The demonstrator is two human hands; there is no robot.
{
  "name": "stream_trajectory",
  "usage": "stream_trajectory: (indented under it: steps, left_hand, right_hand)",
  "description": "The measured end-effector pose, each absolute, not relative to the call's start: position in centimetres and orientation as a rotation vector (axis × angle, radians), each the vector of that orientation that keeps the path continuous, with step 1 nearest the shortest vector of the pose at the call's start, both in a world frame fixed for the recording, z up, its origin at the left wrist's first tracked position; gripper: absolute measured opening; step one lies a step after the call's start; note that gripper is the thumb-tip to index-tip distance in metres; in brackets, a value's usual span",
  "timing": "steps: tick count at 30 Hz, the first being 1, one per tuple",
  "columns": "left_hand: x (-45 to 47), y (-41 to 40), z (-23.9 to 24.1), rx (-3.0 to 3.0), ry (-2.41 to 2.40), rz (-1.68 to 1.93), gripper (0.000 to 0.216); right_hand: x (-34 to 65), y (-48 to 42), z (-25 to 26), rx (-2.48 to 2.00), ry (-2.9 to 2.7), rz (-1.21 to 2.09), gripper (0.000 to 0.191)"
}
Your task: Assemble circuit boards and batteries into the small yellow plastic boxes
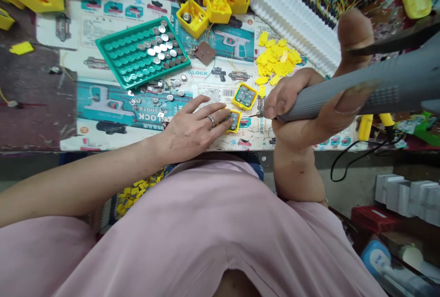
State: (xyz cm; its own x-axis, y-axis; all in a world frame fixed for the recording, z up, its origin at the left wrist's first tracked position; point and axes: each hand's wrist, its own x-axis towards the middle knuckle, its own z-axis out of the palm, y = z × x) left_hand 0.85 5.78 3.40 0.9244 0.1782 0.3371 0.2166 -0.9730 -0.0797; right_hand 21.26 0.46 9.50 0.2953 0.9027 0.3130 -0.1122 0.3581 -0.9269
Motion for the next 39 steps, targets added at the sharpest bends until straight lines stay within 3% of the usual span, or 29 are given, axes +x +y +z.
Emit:
stream_trajectory:
  steps: [7,18,22,29,39]
  left_hand:
    - [1.7,5.8,4.0,-3.063,-0.424,-0.436,0.022]
    - [1.5,5.1,3.8,-3.033,-0.424,-0.434,0.03]
    - [1.5,5.1,3.2,-3.06,-0.518,-0.435,0.032]
    - [0.8,4.9,1.5,-3.138,-0.594,-0.603,0.04]
    - [0.4,6.2,2.2,-2.934,-0.276,-0.641,0.038]
  right_hand:
    - [20.8,2.7,6.8,-0.719,-1.101,0.617,0.037]
    - [20.6,1.0,9.3,-0.897,-1.104,0.782,0.026]
    - [20.8,0.9,9.2,-0.915,-1.055,0.828,0.034]
    - [20.7,2.8,7.6,-0.706,-1.153,0.548,0.028]
    - [20.9,1.5,8.2,-0.868,-1.033,0.677,0.028]
